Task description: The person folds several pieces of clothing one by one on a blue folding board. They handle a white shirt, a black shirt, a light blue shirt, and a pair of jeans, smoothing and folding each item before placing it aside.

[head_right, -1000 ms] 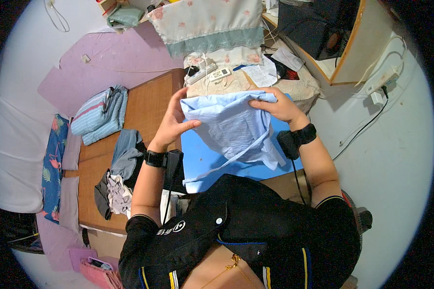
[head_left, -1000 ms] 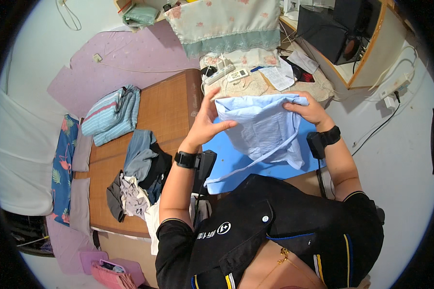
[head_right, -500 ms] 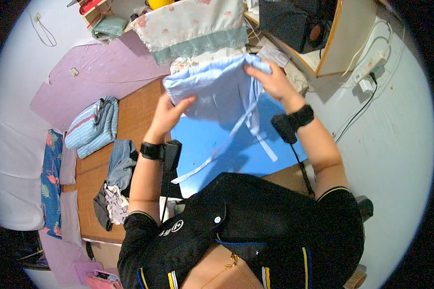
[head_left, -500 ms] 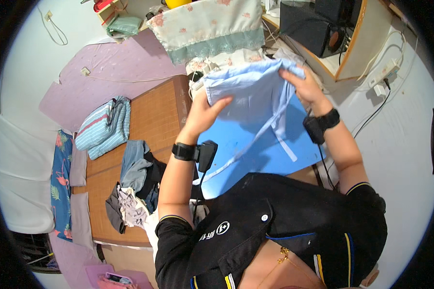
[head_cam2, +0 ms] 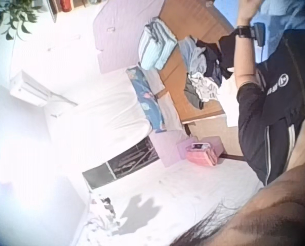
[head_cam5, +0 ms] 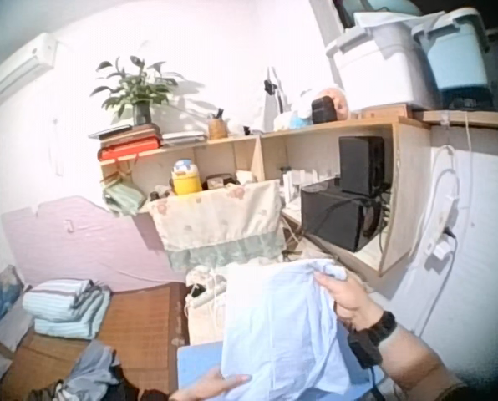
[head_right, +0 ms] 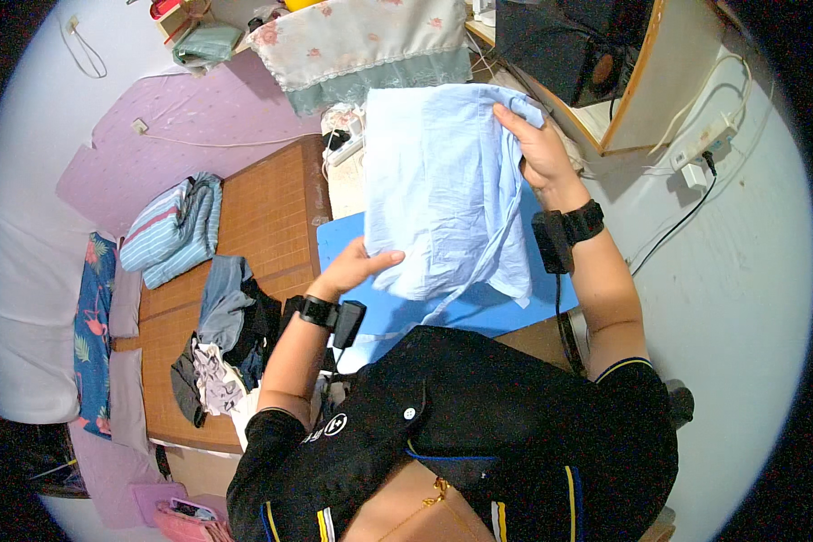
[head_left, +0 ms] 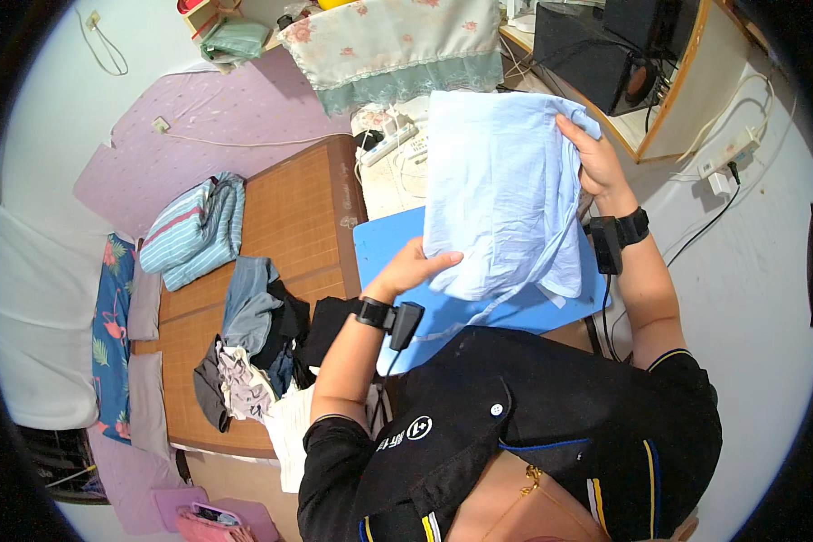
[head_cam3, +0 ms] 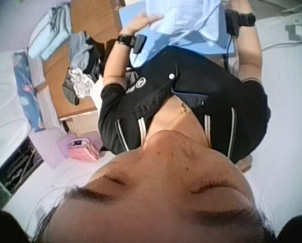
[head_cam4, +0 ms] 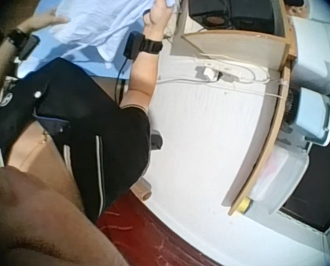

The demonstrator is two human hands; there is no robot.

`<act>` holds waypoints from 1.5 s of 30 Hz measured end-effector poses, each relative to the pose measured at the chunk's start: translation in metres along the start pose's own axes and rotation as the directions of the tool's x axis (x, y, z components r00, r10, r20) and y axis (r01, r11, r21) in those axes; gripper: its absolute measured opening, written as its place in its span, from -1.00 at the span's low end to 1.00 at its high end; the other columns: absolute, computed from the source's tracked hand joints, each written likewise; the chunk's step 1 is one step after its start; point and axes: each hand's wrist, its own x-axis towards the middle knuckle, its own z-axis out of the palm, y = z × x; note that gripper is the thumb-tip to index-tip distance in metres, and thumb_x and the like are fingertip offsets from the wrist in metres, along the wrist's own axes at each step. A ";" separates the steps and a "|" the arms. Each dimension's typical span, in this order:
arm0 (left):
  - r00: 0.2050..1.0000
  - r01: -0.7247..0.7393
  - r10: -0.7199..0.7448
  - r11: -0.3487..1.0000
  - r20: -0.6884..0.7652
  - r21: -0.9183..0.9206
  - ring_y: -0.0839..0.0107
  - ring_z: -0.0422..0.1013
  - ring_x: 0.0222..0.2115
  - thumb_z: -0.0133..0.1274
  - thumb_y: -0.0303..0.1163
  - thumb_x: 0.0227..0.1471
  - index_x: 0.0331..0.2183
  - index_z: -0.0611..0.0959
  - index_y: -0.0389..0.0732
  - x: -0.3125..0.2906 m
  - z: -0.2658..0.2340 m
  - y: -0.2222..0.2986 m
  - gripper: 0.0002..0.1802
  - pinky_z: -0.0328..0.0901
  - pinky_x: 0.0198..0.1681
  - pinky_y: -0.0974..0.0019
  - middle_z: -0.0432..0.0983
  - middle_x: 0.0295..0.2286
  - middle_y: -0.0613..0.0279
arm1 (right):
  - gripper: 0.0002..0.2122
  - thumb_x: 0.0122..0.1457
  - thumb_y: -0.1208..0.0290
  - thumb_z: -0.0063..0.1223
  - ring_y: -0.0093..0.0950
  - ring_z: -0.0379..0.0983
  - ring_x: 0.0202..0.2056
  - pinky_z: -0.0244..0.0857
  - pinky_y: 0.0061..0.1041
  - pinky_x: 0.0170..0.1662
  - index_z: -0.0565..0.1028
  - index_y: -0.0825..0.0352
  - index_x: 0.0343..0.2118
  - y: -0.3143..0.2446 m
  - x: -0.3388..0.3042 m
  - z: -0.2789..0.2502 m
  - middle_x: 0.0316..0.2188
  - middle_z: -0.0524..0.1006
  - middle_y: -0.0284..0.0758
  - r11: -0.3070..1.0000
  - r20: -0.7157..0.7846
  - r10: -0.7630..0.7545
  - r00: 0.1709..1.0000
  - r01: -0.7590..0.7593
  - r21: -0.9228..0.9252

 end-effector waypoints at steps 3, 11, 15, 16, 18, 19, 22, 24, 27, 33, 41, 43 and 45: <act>0.999 0.029 -0.030 0.998 -0.019 -0.046 0.59 0.34 -0.56 0.01 -0.24 -0.01 -0.39 0.54 -0.30 0.005 0.000 -0.033 -0.71 0.28 -0.38 0.50 0.46 -0.55 0.32 | -0.80 0.07 0.49 -0.03 -0.58 0.41 -0.29 0.30 -0.59 -0.20 0.42 0.38 -0.21 0.000 0.002 -0.003 -0.29 0.48 -0.35 1.000 -0.054 -0.015 0.998 0.014 -0.023; 0.970 0.239 -0.243 0.958 0.011 0.158 0.54 0.25 -0.85 -0.09 -0.16 0.05 -0.59 0.55 -0.33 -0.005 -0.020 -0.072 -0.58 0.32 -0.55 0.39 0.33 -0.85 0.27 | -0.80 0.06 0.48 0.00 -0.63 0.37 -0.28 0.23 -0.65 -0.16 0.43 0.37 -0.23 -0.011 -0.004 -0.014 -0.30 0.46 -0.42 0.961 -0.003 -0.086 0.996 0.083 -0.263; 0.992 0.091 -0.116 0.925 0.045 0.369 0.37 0.42 -0.32 0.01 -0.19 -0.02 -0.16 0.46 -0.27 0.001 -0.054 -0.088 -0.57 0.30 -0.23 0.36 0.47 -0.34 0.05 | -0.82 0.05 0.48 0.03 -0.64 0.36 -0.29 0.21 -0.68 -0.18 0.45 0.37 -0.27 -0.021 -0.009 -0.002 -0.33 0.47 -0.44 0.916 0.088 -0.065 0.994 0.095 -0.389; 1.000 -0.011 0.008 0.987 0.019 0.159 0.35 0.31 -0.18 0.06 -0.22 -0.07 -0.07 0.37 -0.23 0.004 -0.051 -0.067 -0.48 0.25 -0.15 0.34 0.37 -0.21 0.06 | -0.83 0.04 0.48 0.03 -0.65 0.36 -0.29 0.20 -0.69 -0.18 0.46 0.36 -0.27 -0.023 -0.011 0.000 -0.33 0.47 -0.45 0.890 0.113 -0.022 0.993 0.071 -0.451; 0.971 -0.240 0.235 0.958 -0.049 -0.157 0.32 0.16 0.00 0.16 -0.30 -0.17 0.03 0.22 -0.20 0.018 -0.050 -0.021 -0.27 0.18 -0.05 0.32 0.23 -0.05 0.08 | -0.84 0.04 0.48 0.03 -0.65 0.35 -0.29 0.18 -0.70 -0.18 0.47 0.36 -0.29 -0.027 -0.015 0.008 -0.34 0.47 -0.46 0.830 0.180 0.047 0.982 0.062 -0.554; 0.935 -0.353 0.346 0.900 -0.076 -0.255 0.31 0.12 0.02 0.19 -0.34 -0.22 0.06 0.16 -0.20 0.025 -0.047 -0.002 -0.19 0.16 -0.04 0.31 0.18 -0.02 0.09 | -0.83 0.04 0.49 0.03 -0.65 0.36 -0.30 0.20 -0.69 -0.21 0.46 0.38 -0.28 -0.025 -0.017 0.014 -0.35 0.48 -0.44 0.849 0.185 0.054 0.981 0.053 -0.525; 0.866 -0.486 0.491 0.779 -0.097 -0.396 0.38 0.21 -0.06 0.18 -0.43 -0.22 0.00 0.25 -0.26 0.040 -0.029 0.037 -0.29 0.19 -0.09 0.37 0.25 -0.06 0.10 | -0.80 0.04 0.51 0.01 -0.64 0.37 -0.33 0.23 -0.68 -0.25 0.44 0.42 -0.24 -0.019 -0.019 0.022 -0.34 0.48 -0.38 0.903 0.211 0.056 0.976 0.041 -0.427; 0.937 -0.338 0.347 0.881 -0.034 -0.330 0.43 0.26 -0.12 0.18 -0.44 -0.21 -0.04 0.32 -0.28 0.039 -0.030 0.045 -0.36 0.19 -0.10 0.39 0.32 -0.12 0.15 | -0.79 0.04 0.49 0.02 -0.64 0.36 -0.28 0.21 -0.67 -0.18 0.43 0.40 -0.24 -0.017 -0.019 0.015 -0.31 0.47 -0.40 0.951 0.210 0.141 0.968 -0.073 -0.302; 0.976 -0.214 0.215 0.949 -0.024 -0.232 0.51 0.35 -0.27 0.15 -0.44 -0.18 -0.18 0.47 -0.29 0.041 -0.028 0.053 -0.57 0.22 -0.15 0.42 0.45 -0.26 0.25 | -0.78 0.05 0.48 0.01 -0.64 0.36 -0.29 0.21 -0.67 -0.20 0.42 0.40 -0.22 -0.012 -0.017 0.005 -0.30 0.47 -0.40 0.944 0.188 0.227 0.955 -0.169 -0.284; 0.990 -0.087 0.117 0.944 -0.077 0.318 0.55 0.37 -0.36 0.08 -0.45 -0.11 -0.28 0.54 -0.28 0.084 -0.045 0.030 -0.74 0.25 -0.24 0.45 0.48 -0.34 0.30 | -0.75 0.04 0.40 0.03 -0.64 0.33 -0.30 0.20 -0.64 -0.19 0.45 0.41 -0.24 0.038 0.004 -0.059 -0.37 0.49 -0.40 0.699 0.046 0.395 0.918 -0.268 -0.663; 0.383 -0.441 0.923 0.218 -0.037 0.871 0.18 0.22 -0.10 -0.03 -0.71 -0.34 -0.30 0.57 -0.12 0.097 -0.029 0.121 -0.57 0.12 -0.06 0.24 0.45 -0.26 0.27 | -0.66 -0.09 0.71 -0.16 -0.40 0.36 -0.16 0.18 -0.48 -0.05 0.43 0.34 -0.20 -0.034 0.020 -0.015 -0.23 0.46 -0.27 0.331 0.330 -0.496 0.803 0.527 -0.783; 0.404 -0.391 0.912 0.237 -0.065 0.889 0.27 0.23 -0.07 0.01 -0.57 -0.17 -0.30 0.58 -0.08 0.081 -0.027 0.132 -0.70 0.11 0.00 0.25 0.44 -0.20 0.27 | -0.66 -0.11 0.71 -0.15 -0.37 0.36 -0.15 0.19 -0.46 -0.05 0.44 0.32 -0.21 -0.050 0.011 -0.002 -0.22 0.45 -0.27 0.022 0.553 -0.500 0.667 0.648 -0.762; 0.425 -0.374 0.903 0.241 -0.066 0.896 0.25 0.25 -0.09 0.00 -0.55 -0.15 -0.28 0.57 -0.07 0.084 -0.041 0.104 -0.70 0.12 -0.01 0.26 0.44 -0.20 0.27 | -0.66 -0.12 0.69 -0.14 -0.36 0.34 -0.14 0.18 -0.43 -0.04 0.45 0.30 -0.22 -0.028 -0.003 0.004 -0.21 0.44 -0.27 0.051 0.543 -0.448 0.710 0.627 -0.777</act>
